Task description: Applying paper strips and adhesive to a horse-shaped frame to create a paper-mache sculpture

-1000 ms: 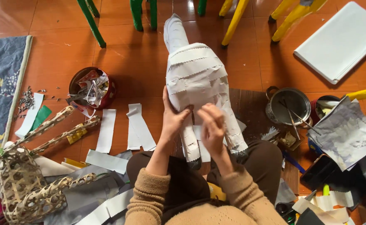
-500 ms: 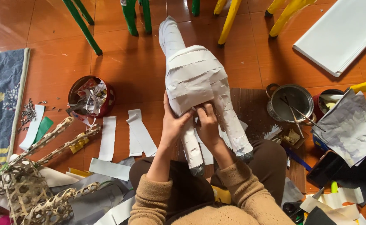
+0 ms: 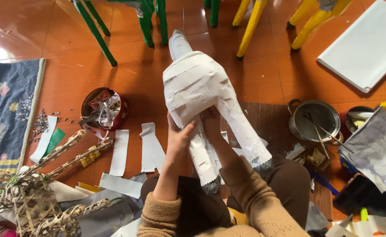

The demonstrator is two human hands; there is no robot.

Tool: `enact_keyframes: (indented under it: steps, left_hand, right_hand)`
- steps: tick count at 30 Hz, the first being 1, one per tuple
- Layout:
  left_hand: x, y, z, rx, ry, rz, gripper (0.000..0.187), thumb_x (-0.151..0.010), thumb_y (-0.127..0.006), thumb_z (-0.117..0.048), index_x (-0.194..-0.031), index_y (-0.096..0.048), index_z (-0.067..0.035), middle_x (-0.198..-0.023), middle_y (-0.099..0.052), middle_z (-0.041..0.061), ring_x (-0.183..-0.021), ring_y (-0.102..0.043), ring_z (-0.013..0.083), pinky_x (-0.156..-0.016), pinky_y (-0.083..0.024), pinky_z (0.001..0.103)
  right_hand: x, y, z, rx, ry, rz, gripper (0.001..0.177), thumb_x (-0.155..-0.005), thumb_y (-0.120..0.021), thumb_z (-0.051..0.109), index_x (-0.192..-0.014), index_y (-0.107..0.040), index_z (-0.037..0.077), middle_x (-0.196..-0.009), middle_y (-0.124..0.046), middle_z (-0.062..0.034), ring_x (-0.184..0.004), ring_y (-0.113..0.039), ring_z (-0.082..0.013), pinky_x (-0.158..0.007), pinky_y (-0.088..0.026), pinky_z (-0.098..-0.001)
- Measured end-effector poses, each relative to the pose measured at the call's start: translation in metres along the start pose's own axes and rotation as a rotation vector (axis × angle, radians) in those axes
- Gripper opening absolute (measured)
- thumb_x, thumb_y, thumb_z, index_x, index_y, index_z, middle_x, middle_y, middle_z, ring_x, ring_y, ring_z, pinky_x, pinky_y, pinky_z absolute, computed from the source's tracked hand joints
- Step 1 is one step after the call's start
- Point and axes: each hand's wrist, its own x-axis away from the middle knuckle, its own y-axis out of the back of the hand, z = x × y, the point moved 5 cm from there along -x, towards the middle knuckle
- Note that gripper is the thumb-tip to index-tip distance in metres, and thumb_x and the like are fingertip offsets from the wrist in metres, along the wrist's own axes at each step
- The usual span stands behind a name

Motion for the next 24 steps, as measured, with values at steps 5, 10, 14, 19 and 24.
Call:
enact_keyframes:
  steps: [5,10,14,19,24]
  left_hand:
    - [-0.005,0.003,-0.028,0.163,0.017,-0.121,0.096,-0.075,-0.085,-0.020,-0.152,-0.028,-0.023,-0.120,-0.059,0.015,-0.103,-0.060,0.0256,-0.088,-0.055,0.041]
    - [-0.011,0.008,-0.032,0.235,0.018,-0.174,0.084,-0.079,-0.082,-0.018,-0.148,-0.035,-0.021,-0.112,-0.060,0.013,-0.092,-0.064,0.0231,-0.077,-0.060,0.038]
    - [-0.001,0.003,-0.036,0.252,0.030,-0.112,0.080,-0.073,-0.081,-0.019,-0.142,-0.041,-0.016,-0.116,-0.060,0.012,-0.099,-0.061,0.0220,-0.083,-0.056,0.035]
    - [0.007,-0.001,-0.043,0.291,0.041,-0.050,0.071,-0.072,-0.079,-0.017,-0.134,-0.045,-0.011,-0.112,-0.063,0.010,-0.097,-0.062,0.0197,-0.085,-0.054,0.030]
    - [0.007,0.006,-0.037,0.177,-0.012,-0.037,0.083,-0.071,-0.079,-0.023,-0.143,-0.038,-0.015,-0.127,-0.057,0.007,-0.113,-0.054,0.0178,-0.096,-0.047,0.028]
  right_hand:
    - [-0.020,-0.027,-0.013,-0.415,-0.317,-0.015,0.020,-0.092,-0.055,-0.002,-0.110,-0.065,-0.002,-0.097,-0.067,-0.0157,-0.085,-0.064,-0.0225,-0.081,-0.053,-0.0326]
    - [-0.019,-0.036,0.024,-0.460,-0.365,-0.125,0.010,-0.088,-0.060,-0.001,-0.083,-0.067,0.003,-0.072,-0.062,-0.0058,-0.066,-0.056,-0.0119,-0.065,-0.048,-0.0213]
    - [-0.024,-0.042,0.070,0.489,0.273,0.161,0.014,-0.088,-0.068,0.006,-0.101,-0.072,0.009,-0.093,-0.068,-0.0077,-0.090,-0.065,-0.0255,-0.080,-0.053,-0.0332]
    - [-0.021,-0.042,0.072,0.509,0.224,0.222,0.019,-0.089,-0.060,0.007,-0.107,-0.066,0.007,-0.102,-0.066,-0.0097,-0.098,-0.062,-0.0259,-0.085,-0.049,-0.0331]
    - [-0.007,-0.041,0.072,0.545,0.134,0.304,0.027,-0.092,-0.047,0.008,-0.116,-0.058,0.004,-0.116,-0.062,-0.0128,-0.109,-0.056,-0.0266,-0.092,-0.044,-0.0331]
